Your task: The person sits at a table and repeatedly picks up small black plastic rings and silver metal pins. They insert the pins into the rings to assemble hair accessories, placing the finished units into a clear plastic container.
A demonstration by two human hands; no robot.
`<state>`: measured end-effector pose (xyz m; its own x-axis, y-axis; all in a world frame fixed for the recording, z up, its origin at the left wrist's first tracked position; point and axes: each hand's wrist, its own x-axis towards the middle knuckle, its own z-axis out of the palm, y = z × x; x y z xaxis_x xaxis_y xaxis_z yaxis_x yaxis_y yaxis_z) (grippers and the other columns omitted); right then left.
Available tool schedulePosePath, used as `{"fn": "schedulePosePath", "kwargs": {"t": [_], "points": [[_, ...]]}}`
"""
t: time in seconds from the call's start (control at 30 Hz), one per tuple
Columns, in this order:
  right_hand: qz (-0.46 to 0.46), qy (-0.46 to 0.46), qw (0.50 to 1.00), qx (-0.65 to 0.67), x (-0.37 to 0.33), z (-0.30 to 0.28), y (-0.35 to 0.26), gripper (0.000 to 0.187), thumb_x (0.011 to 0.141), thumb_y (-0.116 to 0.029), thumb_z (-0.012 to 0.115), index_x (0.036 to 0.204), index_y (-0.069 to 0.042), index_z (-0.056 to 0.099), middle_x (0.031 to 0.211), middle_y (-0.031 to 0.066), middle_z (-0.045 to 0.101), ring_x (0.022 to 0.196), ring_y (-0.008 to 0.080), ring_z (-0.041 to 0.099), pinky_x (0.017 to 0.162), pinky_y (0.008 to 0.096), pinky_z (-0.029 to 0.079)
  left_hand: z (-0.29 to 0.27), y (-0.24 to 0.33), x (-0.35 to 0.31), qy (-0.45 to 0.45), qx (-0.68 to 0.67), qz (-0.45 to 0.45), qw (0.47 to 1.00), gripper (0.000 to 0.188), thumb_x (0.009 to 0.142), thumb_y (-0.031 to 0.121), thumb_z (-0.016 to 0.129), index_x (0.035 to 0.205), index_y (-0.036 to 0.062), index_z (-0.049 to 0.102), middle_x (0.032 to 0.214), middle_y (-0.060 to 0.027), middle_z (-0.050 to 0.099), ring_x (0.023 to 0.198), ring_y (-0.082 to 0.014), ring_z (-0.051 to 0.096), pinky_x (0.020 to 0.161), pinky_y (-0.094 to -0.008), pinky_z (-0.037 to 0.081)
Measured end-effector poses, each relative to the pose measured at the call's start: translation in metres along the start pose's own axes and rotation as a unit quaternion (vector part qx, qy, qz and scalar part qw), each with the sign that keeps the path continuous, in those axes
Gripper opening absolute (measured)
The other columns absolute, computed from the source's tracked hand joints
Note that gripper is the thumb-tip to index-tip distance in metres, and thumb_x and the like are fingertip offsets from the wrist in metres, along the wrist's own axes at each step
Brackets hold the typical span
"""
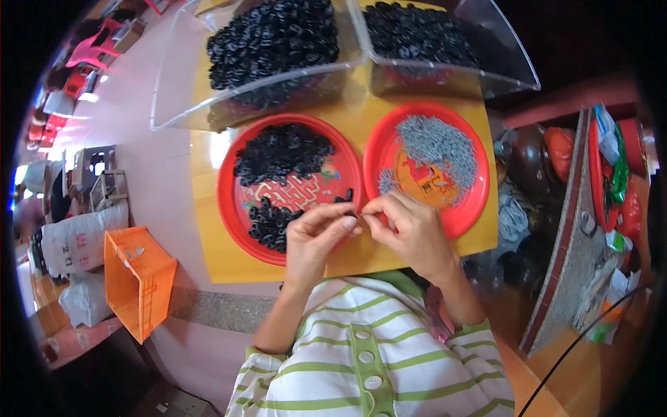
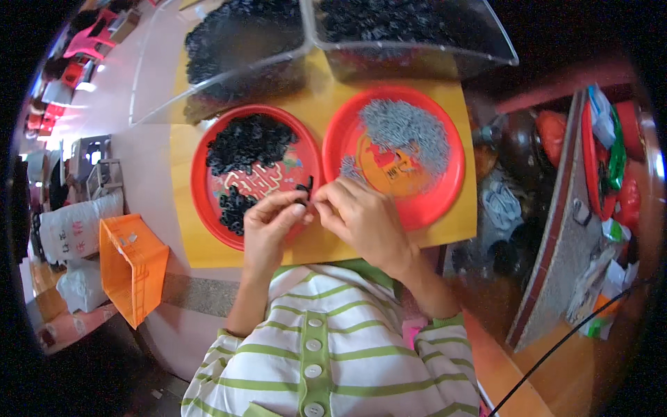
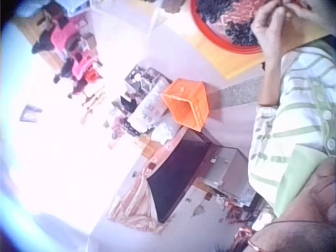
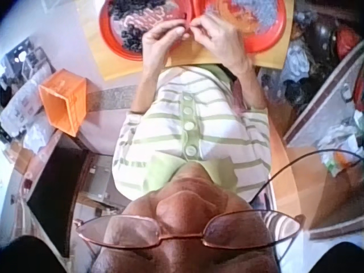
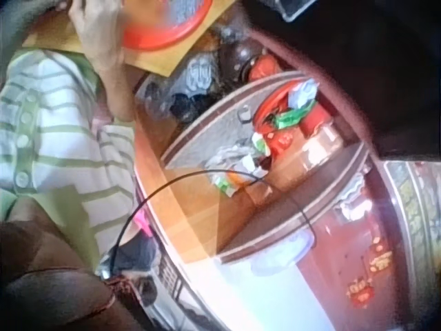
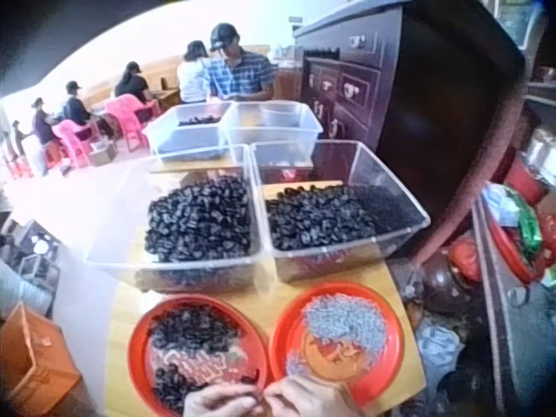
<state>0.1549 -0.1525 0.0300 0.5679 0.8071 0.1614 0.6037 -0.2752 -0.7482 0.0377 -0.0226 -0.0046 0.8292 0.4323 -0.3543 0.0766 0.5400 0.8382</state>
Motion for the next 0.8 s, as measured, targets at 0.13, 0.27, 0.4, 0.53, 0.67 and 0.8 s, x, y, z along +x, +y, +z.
{"fn": "schedulePosePath", "kwargs": {"t": [0.13, 0.27, 0.4, 0.53, 0.67, 0.8], "points": [[0.007, 0.018, 0.999, 0.038, 0.004, 0.011, -0.001, 0.013, 0.075, -0.002, 0.063, 0.085, -0.003, 0.055, 0.077, 0.0102, 0.057, 0.066, 0.0266, 0.059, 0.057, 0.0355, 0.048, 0.001, -0.001, -0.003, -0.017, 0.026, 0.071, 0.997, 0.018, 0.083, -0.002, 0.062, 0.101, -0.0034, 0.064, 0.095, -0.0091, 0.062, 0.082, -0.0141, 0.063, 0.077, -0.0229, 0.051], [0.092, 0.044, 0.976, 0.193, 0.006, 0.018, -0.01, 0.018, 0.074, 0.001, 0.064, 0.09, -0.003, 0.057, 0.079, 0.0115, 0.057, 0.067, 0.0257, 0.059, 0.058, 0.0337, 0.048, -0.008, 0.001, -0.001, -0.006, -0.035, 0.021, 0.999, 0.022, 0.084, 0.0, 0.062, 0.105, -0.0047, 0.059, 0.089, -0.0111, 0.066, 0.081, -0.014, 0.064, 0.076, -0.0245, 0.052], [-0.029, 0.054, 0.998, 0.003, 0.01, 0.017, -0.005, 0.015, 0.075, -0.002, 0.065, 0.088, -0.003, 0.057, 0.08, 0.0101, 0.058, 0.074, 0.026, 0.059, 0.063, 0.0344, 0.048, -0.012, 0.005, -0.001, -0.001, -0.062, 0.017, 0.998, 0.015, 0.084, -0.003, 0.061, 0.098, -0.0054, 0.063, 0.091, -0.0106, 0.065, 0.079, -0.0147, 0.064, 0.075, -0.025, 0.053], [-0.035, 0.023, 0.999, -0.019, 0.013, 0.015, -0.01, 0.014, 0.075, -0.002, 0.064, 0.087, -0.003, 0.057, 0.079, 0.0097, 0.058, 0.073, 0.0258, 0.059, 0.061, 0.0346, 0.047, -0.008, 0.01, -0.005, 0.0, 0.061, 0.097, 0.993, 0.014, 0.082, -0.006, 0.06, 0.096, -0.0085, 0.064, 0.098, -0.0108, 0.059, 0.082, -0.0151, 0.064, 0.076, -0.0237, 0.054], [0.02, 0.028, 0.996, 0.085, 0.013, 0.019, -0.01, 0.012, 0.079, -0.001, 0.063, 0.09, -0.003, 0.058, 0.08, 0.0079, 0.059, 0.071, 0.0196, 0.059, 0.058, 0.0299, 0.047, -0.009, 0.009, -0.005, 0.006, 0.047, 0.08, 0.996, 0.015, 0.084, -0.003, 0.061, 0.098, -0.0065, 0.063, 0.093, -0.0101, 0.062, 0.08, -0.0139, 0.064, 0.074, -0.0243, 0.053], [0.078, 0.036, 0.967, 0.239, 0.009, 0.026, -0.004, 0.01, 0.084, -0.002, 0.06, 0.094, -0.002, 0.059, 0.082, 0.0045, 0.06, 0.069, 0.011, 0.059, 0.057, 0.0238, 0.047, -0.017, 0.009, -0.004, 0.005, -0.064, -0.002, 0.998, 0.015, 0.085, 0.002, 0.06, 0.099, -0.0041, 0.063, 0.087, -0.0092, 0.065, 0.077, -0.0127, 0.063, 0.072, -0.0244, 0.052]]}}
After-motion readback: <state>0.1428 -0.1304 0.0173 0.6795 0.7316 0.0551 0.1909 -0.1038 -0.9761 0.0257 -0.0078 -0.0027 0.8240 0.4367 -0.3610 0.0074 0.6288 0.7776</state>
